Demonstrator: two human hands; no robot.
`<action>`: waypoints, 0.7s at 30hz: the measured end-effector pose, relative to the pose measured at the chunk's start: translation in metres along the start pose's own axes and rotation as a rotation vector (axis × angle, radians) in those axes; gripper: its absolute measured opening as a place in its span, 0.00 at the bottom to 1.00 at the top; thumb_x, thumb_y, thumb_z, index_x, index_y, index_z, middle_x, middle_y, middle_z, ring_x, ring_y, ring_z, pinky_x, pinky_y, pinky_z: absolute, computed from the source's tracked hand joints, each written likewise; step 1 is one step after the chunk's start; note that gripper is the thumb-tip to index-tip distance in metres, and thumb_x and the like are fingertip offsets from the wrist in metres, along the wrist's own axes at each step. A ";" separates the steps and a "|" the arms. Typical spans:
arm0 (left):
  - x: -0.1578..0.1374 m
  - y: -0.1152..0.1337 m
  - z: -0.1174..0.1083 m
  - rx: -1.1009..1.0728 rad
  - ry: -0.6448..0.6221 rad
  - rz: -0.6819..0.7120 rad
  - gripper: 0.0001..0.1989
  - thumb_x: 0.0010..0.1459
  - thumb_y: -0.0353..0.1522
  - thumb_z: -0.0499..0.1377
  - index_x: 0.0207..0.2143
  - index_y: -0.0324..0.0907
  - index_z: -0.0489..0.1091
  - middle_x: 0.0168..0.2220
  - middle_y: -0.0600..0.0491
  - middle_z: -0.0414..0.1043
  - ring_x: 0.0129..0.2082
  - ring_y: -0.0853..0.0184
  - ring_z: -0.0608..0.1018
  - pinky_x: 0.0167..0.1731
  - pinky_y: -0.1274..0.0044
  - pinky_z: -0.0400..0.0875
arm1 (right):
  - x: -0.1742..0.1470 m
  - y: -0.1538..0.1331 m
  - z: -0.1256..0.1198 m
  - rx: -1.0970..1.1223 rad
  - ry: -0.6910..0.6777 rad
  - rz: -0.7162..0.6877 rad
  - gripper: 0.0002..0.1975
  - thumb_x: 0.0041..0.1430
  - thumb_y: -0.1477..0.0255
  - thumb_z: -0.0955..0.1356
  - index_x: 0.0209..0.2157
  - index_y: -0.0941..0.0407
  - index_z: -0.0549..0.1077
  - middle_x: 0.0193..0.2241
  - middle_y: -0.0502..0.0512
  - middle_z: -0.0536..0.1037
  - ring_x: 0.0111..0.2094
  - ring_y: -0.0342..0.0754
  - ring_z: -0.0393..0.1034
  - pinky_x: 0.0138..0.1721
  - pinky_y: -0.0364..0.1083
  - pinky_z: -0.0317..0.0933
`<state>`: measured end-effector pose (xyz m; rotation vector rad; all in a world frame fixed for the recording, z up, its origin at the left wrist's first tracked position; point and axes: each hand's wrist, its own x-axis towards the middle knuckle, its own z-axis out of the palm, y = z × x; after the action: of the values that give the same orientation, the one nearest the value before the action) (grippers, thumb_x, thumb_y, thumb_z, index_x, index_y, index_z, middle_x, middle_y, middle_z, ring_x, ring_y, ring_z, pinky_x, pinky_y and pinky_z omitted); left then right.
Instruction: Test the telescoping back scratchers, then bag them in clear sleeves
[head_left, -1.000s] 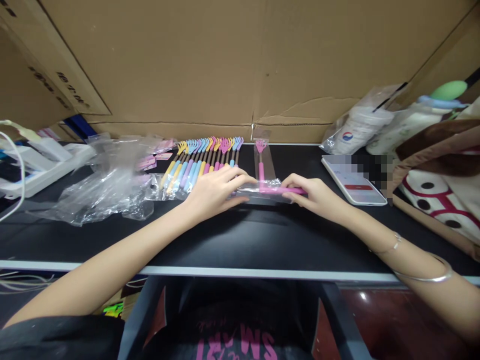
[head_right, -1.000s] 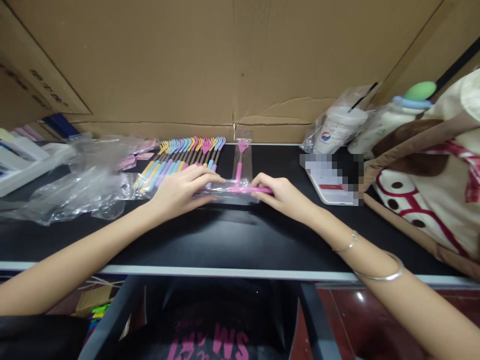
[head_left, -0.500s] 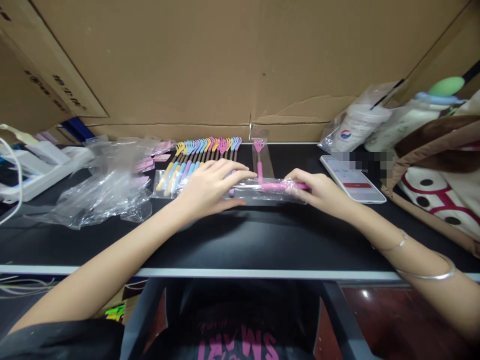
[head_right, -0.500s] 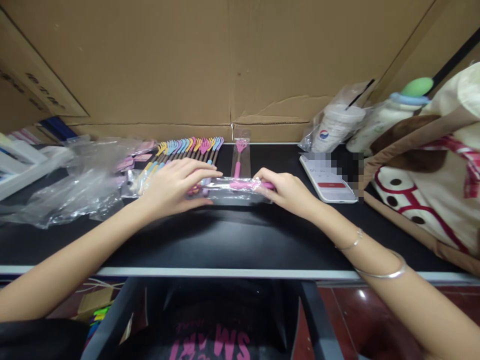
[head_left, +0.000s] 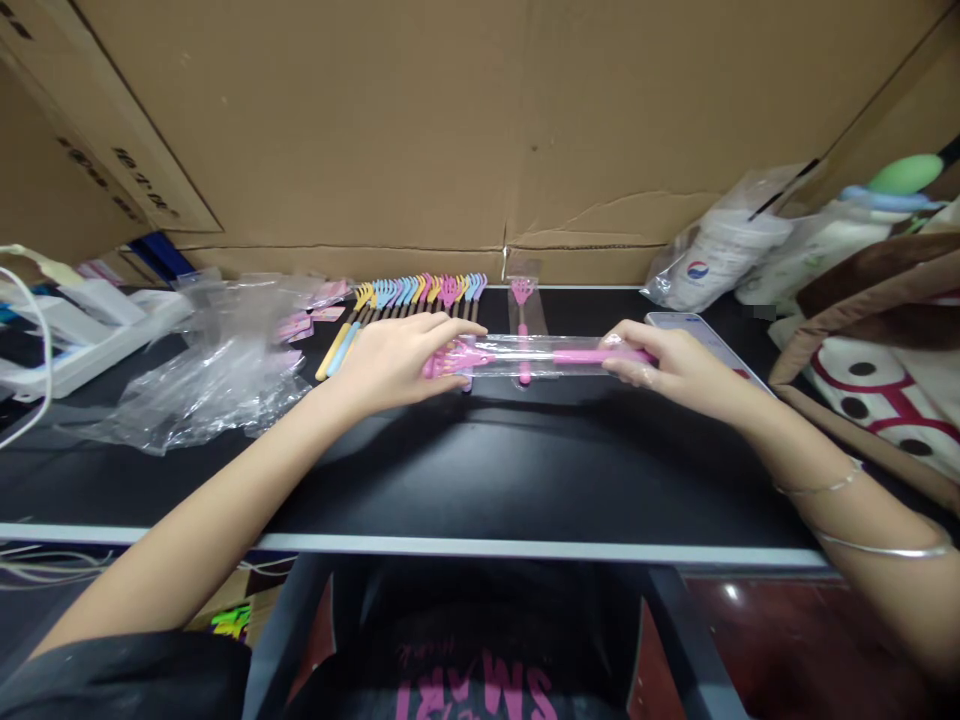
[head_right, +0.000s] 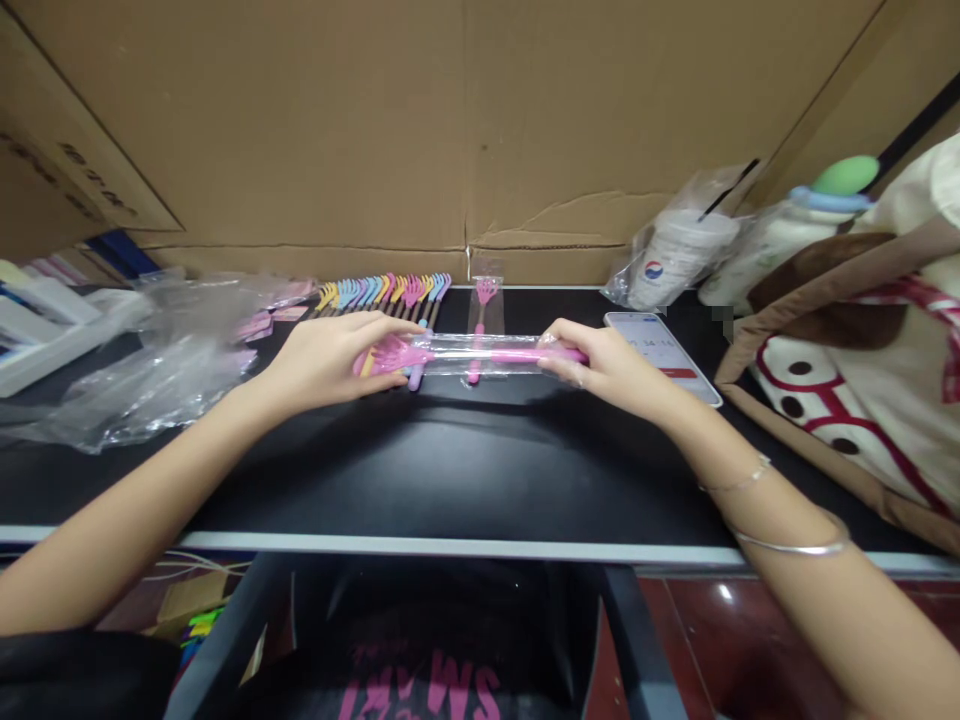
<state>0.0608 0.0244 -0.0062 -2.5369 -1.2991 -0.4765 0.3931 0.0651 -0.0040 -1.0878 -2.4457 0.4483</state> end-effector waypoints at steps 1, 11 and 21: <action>0.000 0.001 0.000 -0.004 -0.010 0.003 0.23 0.58 0.45 0.58 0.55 0.51 0.64 0.49 0.56 0.74 0.45 0.63 0.77 0.35 0.78 0.67 | 0.000 0.000 0.002 0.011 -0.002 0.002 0.17 0.59 0.55 0.64 0.34 0.56 0.68 0.21 0.49 0.70 0.22 0.42 0.62 0.25 0.42 0.54; -0.001 0.005 0.006 -0.162 0.006 0.046 0.19 0.60 0.41 0.57 0.53 0.50 0.66 0.48 0.56 0.74 0.45 0.66 0.77 0.38 0.79 0.67 | 0.002 -0.001 0.011 0.258 0.091 0.066 0.19 0.51 0.54 0.70 0.30 0.57 0.68 0.18 0.47 0.68 0.18 0.39 0.59 0.20 0.41 0.52; -0.002 0.011 0.006 -0.219 -0.016 0.092 0.18 0.60 0.38 0.57 0.53 0.50 0.66 0.46 0.55 0.75 0.43 0.66 0.77 0.35 0.80 0.66 | 0.001 -0.007 0.020 0.556 -0.115 0.140 0.18 0.55 0.57 0.70 0.33 0.56 0.62 0.19 0.44 0.69 0.15 0.36 0.60 0.17 0.39 0.53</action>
<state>0.0694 0.0191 -0.0136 -2.7699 -1.1878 -0.6104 0.3784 0.0587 -0.0173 -1.0040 -2.1350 1.1784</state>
